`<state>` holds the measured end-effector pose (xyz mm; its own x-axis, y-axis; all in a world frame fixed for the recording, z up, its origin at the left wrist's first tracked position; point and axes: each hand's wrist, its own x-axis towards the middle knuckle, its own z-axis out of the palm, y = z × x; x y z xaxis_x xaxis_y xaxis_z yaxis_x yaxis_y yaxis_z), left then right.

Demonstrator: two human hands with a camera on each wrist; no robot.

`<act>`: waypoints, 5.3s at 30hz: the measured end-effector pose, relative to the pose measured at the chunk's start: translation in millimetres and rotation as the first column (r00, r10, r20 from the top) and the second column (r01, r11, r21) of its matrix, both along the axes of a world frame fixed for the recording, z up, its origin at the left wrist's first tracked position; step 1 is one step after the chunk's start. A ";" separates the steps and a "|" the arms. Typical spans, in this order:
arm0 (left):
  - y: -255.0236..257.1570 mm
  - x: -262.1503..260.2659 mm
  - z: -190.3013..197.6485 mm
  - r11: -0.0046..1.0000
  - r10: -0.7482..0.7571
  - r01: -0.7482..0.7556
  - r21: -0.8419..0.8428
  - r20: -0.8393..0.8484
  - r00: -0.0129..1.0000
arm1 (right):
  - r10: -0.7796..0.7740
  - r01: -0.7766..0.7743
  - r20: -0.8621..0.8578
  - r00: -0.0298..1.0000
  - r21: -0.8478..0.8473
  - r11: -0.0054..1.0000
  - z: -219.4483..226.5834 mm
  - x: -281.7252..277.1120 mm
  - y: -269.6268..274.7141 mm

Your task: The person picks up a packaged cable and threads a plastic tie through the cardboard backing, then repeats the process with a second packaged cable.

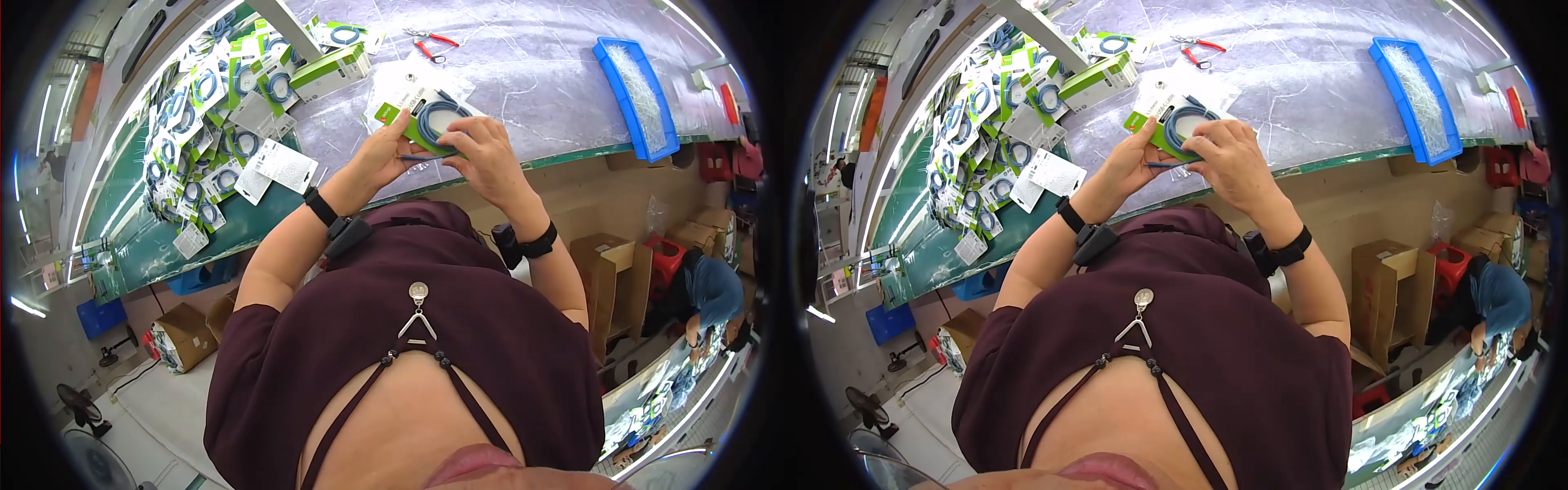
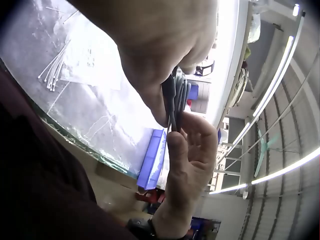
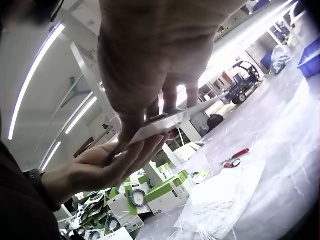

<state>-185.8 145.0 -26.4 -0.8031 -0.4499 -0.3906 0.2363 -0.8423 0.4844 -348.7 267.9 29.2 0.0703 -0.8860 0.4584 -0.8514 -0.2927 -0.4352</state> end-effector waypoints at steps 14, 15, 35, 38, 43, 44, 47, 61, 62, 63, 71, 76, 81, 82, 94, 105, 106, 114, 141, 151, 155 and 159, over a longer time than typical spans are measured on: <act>37.3 80.5 9.3 0.666 -0.639 0.743 -0.066 0.463 0.614 | 0.174 -0.299 0.494 0.852 0.186 0.936 -53.6 51.4 59.1; 38.3 83.5 11.8 0.618 -0.641 0.782 -0.083 0.522 0.563 | 0.253 -0.342 0.445 0.859 0.132 0.930 -52.9 52.8 60.0; 45.4 116.9 -7.4 0.735 -0.624 0.678 -0.012 0.378 0.684 | 0.381 -0.440 0.251 0.890 0.253 0.861 -27.2 55.9 58.8; 34.7 108.5 -4.4 0.693 -0.591 0.708 -0.135 0.456 0.665 | 0.352 -0.398 0.237 0.906 0.187 0.898 -37.2 49.6 53.3; 18.0 83.4 -4.1 0.842 -0.419 0.498 -0.205 0.333 0.845 | 0.231 -0.247 0.260 0.938 0.027 0.969 -37.8 43.3 34.8; 17.3 77.6 -5.0 0.926 -0.342 0.363 -0.105 0.176 0.923 | 0.224 -0.237 0.256 0.940 0.023 0.971 -36.7 44.4 33.3; 34.6 56.6 3.0 0.962 -0.263 0.270 -0.050 0.116 0.958 | -0.037 0.023 0.159 0.987 0.087 0.996 -28.0 48.6 25.0; 32.2 42.6 9.2 0.993 -0.100 0.101 0.061 -0.015 0.995 | -0.003 -0.005 0.191 0.982 0.038 0.999 -32.5 17.9 13.8; 31.6 43.7 9.4 0.991 -0.126 0.127 0.041 -0.036 0.991 | -0.002 -0.003 0.271 0.963 0.019 1.000 -31.9 17.4 11.7; 30.6 44.6 9.7 0.988 -0.152 0.153 0.019 -0.057 0.987 | 0.001 0.000 0.348 0.937 -0.002 1.000 -31.0 16.7 9.6; 40.2 48.1 11.7 0.991 -0.097 0.085 -0.099 -0.120 0.988 | -0.029 0.022 -0.154 0.988 -0.050 0.999 -15.3 19.3 12.9; 43.7 39.5 19.6 0.923 -0.042 0.029 -0.384 -0.027 0.999 | -0.064 0.047 -0.122 0.990 -0.137 0.989 -13.0 19.2 6.4; 49.9 31.7 19.0 0.964 0.034 -0.043 -0.263 -0.039 0.999 | -0.002 -0.022 -0.167 0.986 -0.139 0.990 -8.6 17.7 5.0; 50.5 29.2 18.6 0.964 0.089 -0.090 -0.250 -0.018 0.996 | 0.019 -0.043 -0.164 0.986 -0.144 0.989 -9.5 18.9 5.0; 38.5 20.8 28.6 0.931 0.227 -0.211 -0.298 0.020 0.974 | -0.118 0.114 0.242 0.963 0.032 0.993 2.3 -9.3 -11.1; 39.1 12.1 29.5 0.892 0.245 -0.256 -0.373 -0.077 0.966 | -0.061 0.059 0.288 0.956 0.016 0.998 2.9 -5.7 -22.6; 38.9 10.4 28.0 0.888 0.270 -0.272 -0.371 -0.059 0.961 | -0.043 0.048 0.261 0.964 -0.014 0.999 2.6 -4.3 -25.9; 34.4 9.4 26.6 0.884 0.341 -0.335 -0.325 -0.040 0.939 | -0.071 0.077 0.076 0.995 -0.080 0.994 42.3 12.2 -18.5; -40.8 75.6 -38.2 0.783 0.613 -0.599 -0.167 0.049 0.788 | -0.146 0.175 0.162 0.976 -0.179 0.968 -50.9 6.1 -76.2; -9.1 146.0 -62.7 0.735 0.660 -0.677 0.023 0.202 0.724 | -0.416 0.317 0.106 0.903 0.489 0.813 -238.6 67.9 -81.6; -6.5 150.5 -56.0 0.748 0.645 -0.663 -0.005 0.236 0.726 | -0.446 0.352 0.055 0.894 0.531 0.771 -259.5 75.2 -90.8; -13.3 148.2 -51.3 0.766 0.626 -0.643 -0.016 0.246 0.740 | -0.459 0.317 0.102 0.883 0.591 0.741 -258.4 67.8 -95.5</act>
